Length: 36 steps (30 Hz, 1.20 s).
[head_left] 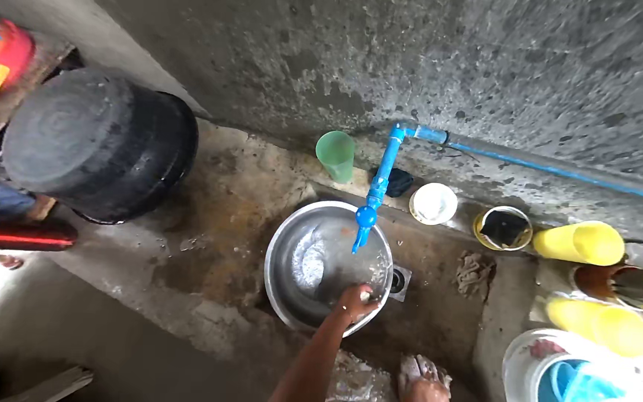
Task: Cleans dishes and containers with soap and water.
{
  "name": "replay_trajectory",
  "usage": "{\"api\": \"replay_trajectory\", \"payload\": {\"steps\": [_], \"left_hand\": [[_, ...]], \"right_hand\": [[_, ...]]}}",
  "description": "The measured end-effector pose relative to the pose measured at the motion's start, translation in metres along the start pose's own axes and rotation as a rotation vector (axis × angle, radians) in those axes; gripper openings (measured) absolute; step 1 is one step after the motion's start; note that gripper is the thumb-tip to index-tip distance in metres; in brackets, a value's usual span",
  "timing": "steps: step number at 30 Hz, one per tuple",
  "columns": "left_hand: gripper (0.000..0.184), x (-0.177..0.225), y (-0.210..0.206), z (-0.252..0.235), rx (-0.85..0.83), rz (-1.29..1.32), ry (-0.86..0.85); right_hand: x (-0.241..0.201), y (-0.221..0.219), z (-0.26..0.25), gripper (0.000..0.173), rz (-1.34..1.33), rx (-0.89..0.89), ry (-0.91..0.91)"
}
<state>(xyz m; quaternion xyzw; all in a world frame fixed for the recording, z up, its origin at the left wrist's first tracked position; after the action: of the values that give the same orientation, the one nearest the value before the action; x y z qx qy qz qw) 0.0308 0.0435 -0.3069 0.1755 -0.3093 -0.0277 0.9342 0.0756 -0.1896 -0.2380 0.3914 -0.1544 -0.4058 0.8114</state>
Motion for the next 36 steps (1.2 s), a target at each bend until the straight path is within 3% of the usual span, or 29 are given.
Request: {"api": "replay_trajectory", "payload": {"steps": [2,7,11,15,18,20,27,31,36], "left_hand": [[0.063,0.006,-0.001,0.002,-0.034,-0.033,-0.045],[0.038,0.011,0.007,0.008,-0.106,0.100,-0.105],[0.035,0.003,0.046,0.012,0.046,0.308,-0.062],[0.038,0.008,0.109,-0.011,0.254,0.188,-0.112],[0.038,0.018,0.140,-0.043,0.319,0.026,-0.146],[0.035,0.030,0.148,-0.054,0.284,-0.075,-0.125],[0.048,0.009,0.102,-0.099,-0.033,-0.288,-0.113],[0.049,-0.001,0.082,-0.094,-0.052,-0.472,-0.147],[0.048,0.003,0.065,-0.059,-0.020,-0.552,-0.078]], "right_hand": [[0.000,0.000,-0.002,0.052,-0.005,-0.064,-0.025],[0.001,-0.002,-0.001,0.048,-0.014,0.004,-0.003],[0.000,-0.002,0.000,0.047,0.001,0.077,0.030],[0.001,0.001,0.002,0.050,-0.019,-0.006,0.004],[0.002,0.002,0.001,0.054,-0.023,-0.101,0.009],[0.003,-0.001,0.001,0.053,-0.029,-0.053,0.031],[0.002,-0.002,0.002,0.048,-0.021,0.093,0.069],[0.002,-0.002,0.003,0.045,-0.025,0.151,0.092],[0.003,0.000,0.000,0.051,-0.024,-0.016,0.034]]}}
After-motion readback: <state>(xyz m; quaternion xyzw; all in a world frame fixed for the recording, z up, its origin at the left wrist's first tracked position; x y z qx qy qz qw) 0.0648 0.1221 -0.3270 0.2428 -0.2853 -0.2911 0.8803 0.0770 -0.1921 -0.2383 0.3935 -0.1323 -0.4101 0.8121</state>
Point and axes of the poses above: each hand's wrist, its own z-axis away from the middle knuckle, its own y-axis out of the back of the hand, x = y × z, the point moved 3 cm from there along -z, towards the middle knuckle, and after that the axes turned 3 degrees about z, right-handed, at the moved point
